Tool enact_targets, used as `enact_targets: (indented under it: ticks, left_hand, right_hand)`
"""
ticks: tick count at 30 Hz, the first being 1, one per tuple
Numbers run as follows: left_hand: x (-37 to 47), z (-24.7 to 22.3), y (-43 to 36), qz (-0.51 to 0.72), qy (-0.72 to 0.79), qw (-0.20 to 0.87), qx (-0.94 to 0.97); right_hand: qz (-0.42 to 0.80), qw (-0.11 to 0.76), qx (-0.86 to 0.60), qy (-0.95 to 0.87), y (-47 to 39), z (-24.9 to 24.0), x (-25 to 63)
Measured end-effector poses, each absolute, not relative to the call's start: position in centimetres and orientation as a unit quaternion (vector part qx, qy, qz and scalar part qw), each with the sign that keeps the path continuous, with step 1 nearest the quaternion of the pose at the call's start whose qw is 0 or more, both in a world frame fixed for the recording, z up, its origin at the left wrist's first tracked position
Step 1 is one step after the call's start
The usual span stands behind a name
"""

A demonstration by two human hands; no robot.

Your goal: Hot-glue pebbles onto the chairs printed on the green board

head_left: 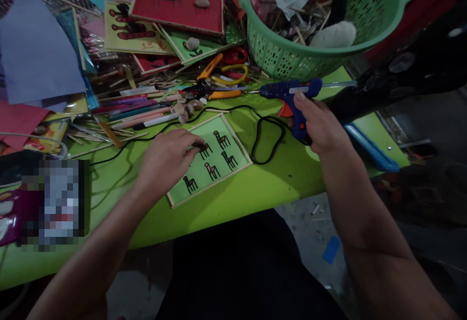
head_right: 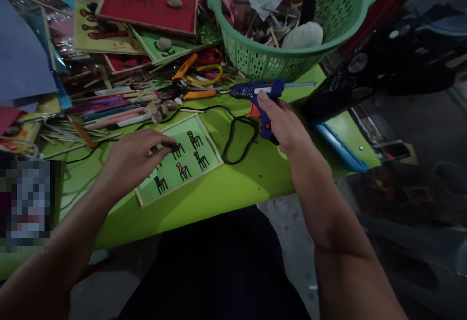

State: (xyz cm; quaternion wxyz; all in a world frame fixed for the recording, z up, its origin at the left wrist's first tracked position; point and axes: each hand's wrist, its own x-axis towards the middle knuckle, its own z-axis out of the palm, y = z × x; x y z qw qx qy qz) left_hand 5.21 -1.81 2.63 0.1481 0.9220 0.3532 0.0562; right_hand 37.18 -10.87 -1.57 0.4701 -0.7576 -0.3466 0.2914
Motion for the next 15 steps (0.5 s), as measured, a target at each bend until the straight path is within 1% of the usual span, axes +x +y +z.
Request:
enact_targets:
  ticks: [7,15]
  left_hand:
    - [5.3,2.39,-1.72,0.063,0.354,0.169,0.918]
    - [5.27,2.06,-1.91,0.09,0.364,0.178,0.91]
  right_hand:
    - [0.305,0.498,-0.743,-0.327,-10.87,-0.53,36.49]
    - [0.318,0.491,-0.749,-0.31,-10.74,-0.97,36.82]
